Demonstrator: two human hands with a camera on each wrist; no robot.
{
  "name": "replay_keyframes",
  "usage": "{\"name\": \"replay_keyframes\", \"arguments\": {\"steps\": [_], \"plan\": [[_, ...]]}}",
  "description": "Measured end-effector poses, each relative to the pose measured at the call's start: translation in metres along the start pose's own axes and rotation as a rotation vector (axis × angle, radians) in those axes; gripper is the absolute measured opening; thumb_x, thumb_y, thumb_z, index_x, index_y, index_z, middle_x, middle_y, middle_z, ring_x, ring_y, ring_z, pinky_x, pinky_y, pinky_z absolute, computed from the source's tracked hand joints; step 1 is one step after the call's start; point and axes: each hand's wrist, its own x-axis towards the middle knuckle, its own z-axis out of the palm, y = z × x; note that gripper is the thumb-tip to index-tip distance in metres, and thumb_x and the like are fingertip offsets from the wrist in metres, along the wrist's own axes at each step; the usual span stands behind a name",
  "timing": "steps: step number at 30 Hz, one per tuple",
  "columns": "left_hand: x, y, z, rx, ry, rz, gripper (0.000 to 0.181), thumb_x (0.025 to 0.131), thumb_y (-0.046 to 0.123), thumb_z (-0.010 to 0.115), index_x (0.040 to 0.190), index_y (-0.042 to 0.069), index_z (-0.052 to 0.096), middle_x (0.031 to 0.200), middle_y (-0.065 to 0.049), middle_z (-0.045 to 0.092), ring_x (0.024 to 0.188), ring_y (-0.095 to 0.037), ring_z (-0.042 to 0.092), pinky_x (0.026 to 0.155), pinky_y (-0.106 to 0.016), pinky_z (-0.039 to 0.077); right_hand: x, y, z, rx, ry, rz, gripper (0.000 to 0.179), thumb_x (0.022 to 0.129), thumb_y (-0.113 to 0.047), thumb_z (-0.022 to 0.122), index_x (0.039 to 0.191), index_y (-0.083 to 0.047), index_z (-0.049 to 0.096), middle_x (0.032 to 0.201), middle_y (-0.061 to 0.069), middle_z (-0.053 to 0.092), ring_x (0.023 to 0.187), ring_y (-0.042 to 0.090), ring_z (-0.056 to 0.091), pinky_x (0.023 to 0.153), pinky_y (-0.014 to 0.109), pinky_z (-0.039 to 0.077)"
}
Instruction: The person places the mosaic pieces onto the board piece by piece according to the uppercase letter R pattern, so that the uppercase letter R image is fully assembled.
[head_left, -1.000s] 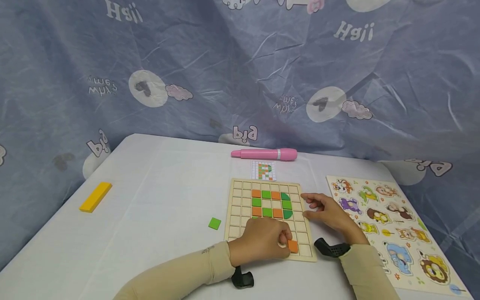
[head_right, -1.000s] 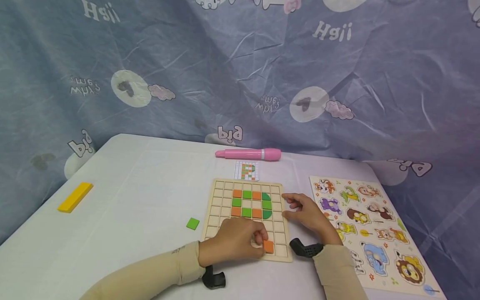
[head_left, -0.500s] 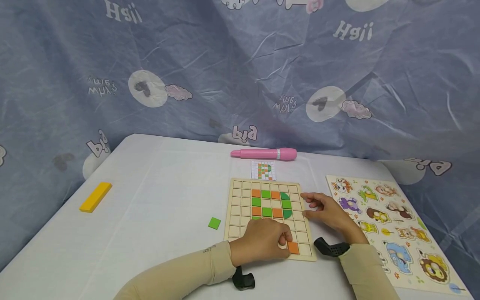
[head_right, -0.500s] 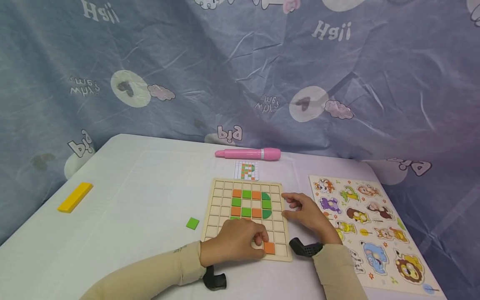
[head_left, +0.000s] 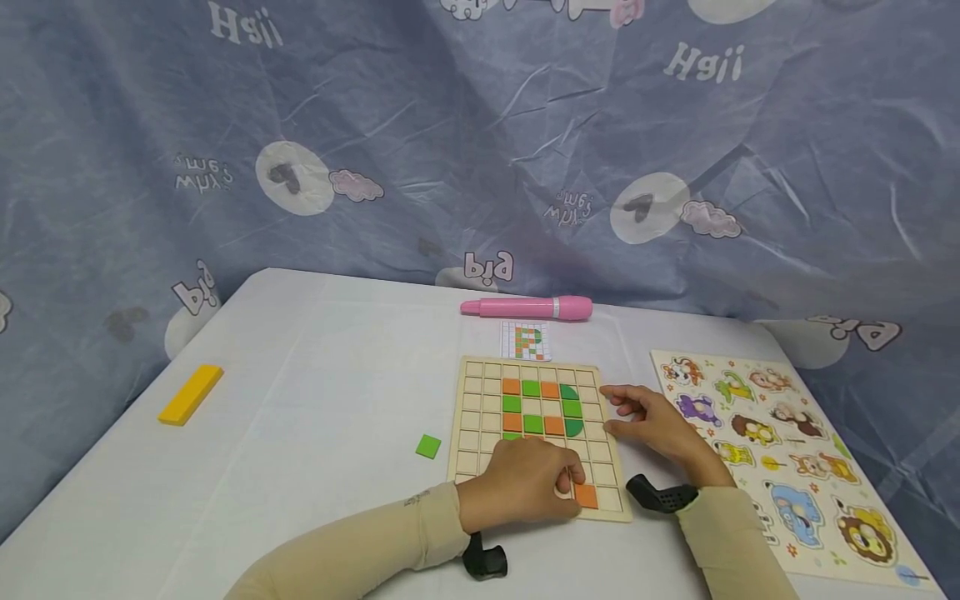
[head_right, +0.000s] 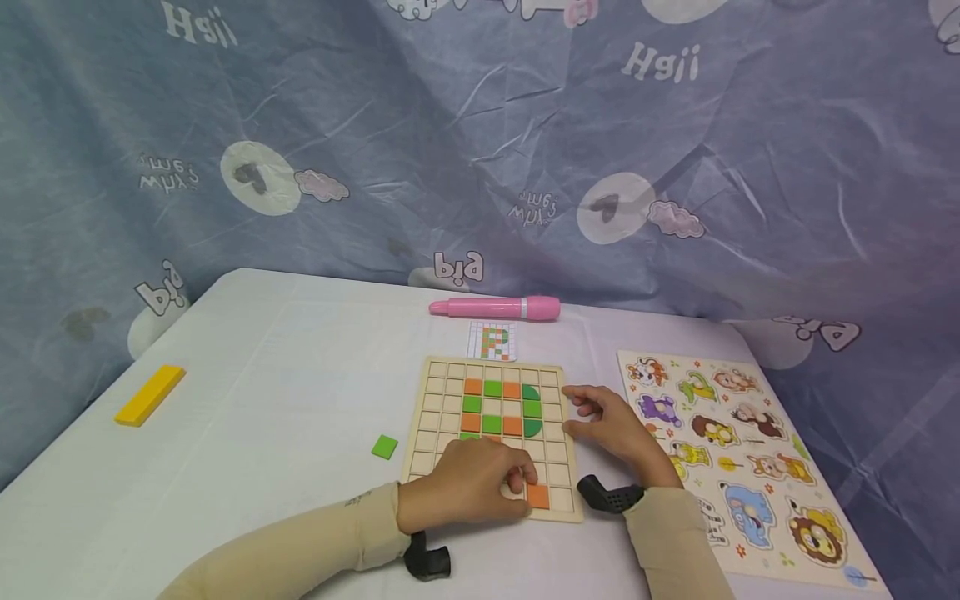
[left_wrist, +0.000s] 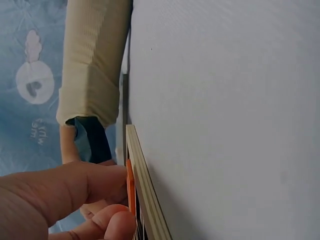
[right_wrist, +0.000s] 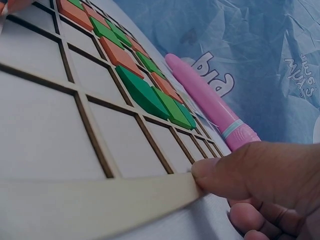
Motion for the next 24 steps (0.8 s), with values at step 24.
{"name": "replay_keyframes", "arguments": {"steps": [24], "plan": [[-0.047, -0.075, -0.048, -0.370, 0.015, 0.173, 0.023, 0.098, 0.017, 0.078, 0.121, 0.014, 0.079, 0.092, 0.022, 0.070, 0.085, 0.004, 0.062, 0.073, -0.021, 0.051, 0.000, -0.001, 0.000, 0.008, -0.014, 0.028, 0.058, 0.092, -0.003, 0.082, 0.143, 0.013, 0.059, 0.121, 0.019, 0.062, 0.098, 0.019, 0.051, 0.079, 0.025, 0.045]]}}
